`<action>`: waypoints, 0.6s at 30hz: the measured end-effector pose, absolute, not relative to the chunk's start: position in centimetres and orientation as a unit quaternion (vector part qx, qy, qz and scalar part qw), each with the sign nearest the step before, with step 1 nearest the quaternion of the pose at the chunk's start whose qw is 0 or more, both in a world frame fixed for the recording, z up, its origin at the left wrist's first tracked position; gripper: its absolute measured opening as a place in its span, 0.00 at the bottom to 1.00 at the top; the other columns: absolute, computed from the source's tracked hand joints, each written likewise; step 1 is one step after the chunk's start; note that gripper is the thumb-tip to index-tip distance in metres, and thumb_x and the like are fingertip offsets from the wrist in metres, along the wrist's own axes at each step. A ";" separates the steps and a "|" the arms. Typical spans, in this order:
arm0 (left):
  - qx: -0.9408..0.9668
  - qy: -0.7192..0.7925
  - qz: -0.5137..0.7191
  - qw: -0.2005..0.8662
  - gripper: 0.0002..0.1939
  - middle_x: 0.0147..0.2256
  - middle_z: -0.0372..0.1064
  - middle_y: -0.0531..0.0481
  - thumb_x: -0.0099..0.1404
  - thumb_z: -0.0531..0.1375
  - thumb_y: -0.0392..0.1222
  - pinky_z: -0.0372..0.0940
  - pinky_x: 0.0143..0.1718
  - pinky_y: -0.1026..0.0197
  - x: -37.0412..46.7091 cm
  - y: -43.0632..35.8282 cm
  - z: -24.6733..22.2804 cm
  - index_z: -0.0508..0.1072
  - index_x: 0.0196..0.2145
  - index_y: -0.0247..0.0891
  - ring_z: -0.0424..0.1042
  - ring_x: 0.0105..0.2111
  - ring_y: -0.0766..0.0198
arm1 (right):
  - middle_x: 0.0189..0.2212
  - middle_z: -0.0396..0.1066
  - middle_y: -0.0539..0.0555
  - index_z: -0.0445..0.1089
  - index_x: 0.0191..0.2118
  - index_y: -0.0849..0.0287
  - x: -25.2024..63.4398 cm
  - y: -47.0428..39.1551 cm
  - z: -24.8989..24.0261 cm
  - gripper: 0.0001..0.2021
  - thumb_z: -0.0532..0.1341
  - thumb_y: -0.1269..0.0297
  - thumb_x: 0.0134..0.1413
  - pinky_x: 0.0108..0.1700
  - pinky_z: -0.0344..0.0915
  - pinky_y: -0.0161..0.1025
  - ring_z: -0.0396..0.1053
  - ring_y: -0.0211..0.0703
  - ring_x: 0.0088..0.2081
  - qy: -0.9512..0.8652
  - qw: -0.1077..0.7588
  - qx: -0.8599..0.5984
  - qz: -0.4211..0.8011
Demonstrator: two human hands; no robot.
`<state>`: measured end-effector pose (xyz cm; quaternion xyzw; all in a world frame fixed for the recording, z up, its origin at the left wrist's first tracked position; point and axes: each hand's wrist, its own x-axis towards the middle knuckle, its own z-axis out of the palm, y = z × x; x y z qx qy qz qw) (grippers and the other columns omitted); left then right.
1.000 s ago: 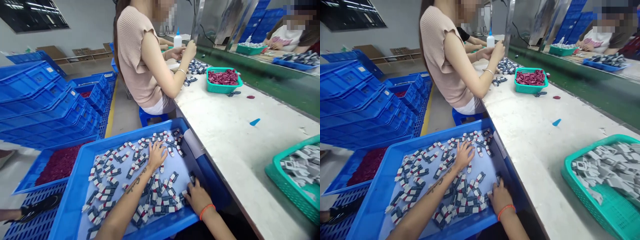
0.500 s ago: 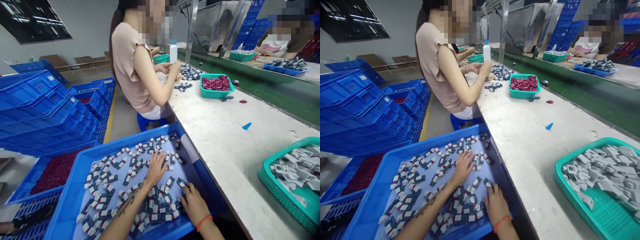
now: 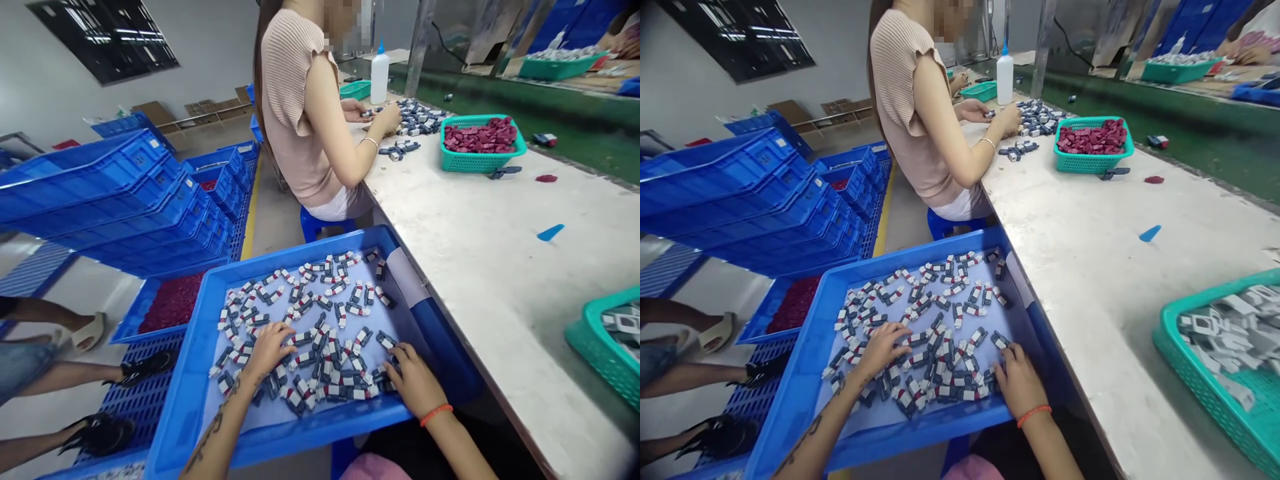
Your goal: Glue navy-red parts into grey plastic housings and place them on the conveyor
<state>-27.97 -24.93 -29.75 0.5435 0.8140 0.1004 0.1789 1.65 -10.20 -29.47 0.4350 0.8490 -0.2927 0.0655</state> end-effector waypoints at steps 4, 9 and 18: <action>0.508 0.822 0.171 0.194 0.11 0.45 0.71 0.46 0.64 0.59 0.44 0.66 0.47 0.45 -26.6 -24.6 -29.5 0.72 0.42 0.36 0.71 0.45 0.55 | 0.53 0.64 0.59 0.66 0.50 0.63 1.7 -10.2 -29.4 0.12 0.55 0.67 0.62 0.54 0.61 0.48 0.64 0.45 0.52 0.845 0.060 0.443 -0.294; 0.417 0.818 0.345 0.196 0.12 0.45 0.71 0.45 0.65 0.58 0.44 0.69 0.44 0.47 -22.8 -22.2 -25.8 0.71 0.44 0.36 0.72 0.43 0.57 | 0.53 0.64 0.58 0.66 0.50 0.62 1.8 -10.2 -29.5 0.12 0.55 0.67 0.62 0.54 0.61 0.47 0.65 0.44 0.52 0.841 0.053 0.443 -0.306; 0.373 0.636 0.639 0.219 0.14 0.33 0.76 0.51 0.51 0.68 0.53 0.72 0.36 0.63 -12.4 -15.7 -14.8 0.78 0.33 0.43 0.75 0.35 0.61 | 0.52 0.65 0.58 0.66 0.49 0.64 1.7 -10.5 -28.9 0.11 0.54 0.70 0.62 0.54 0.63 0.46 0.65 0.44 0.51 0.841 0.042 0.446 -0.304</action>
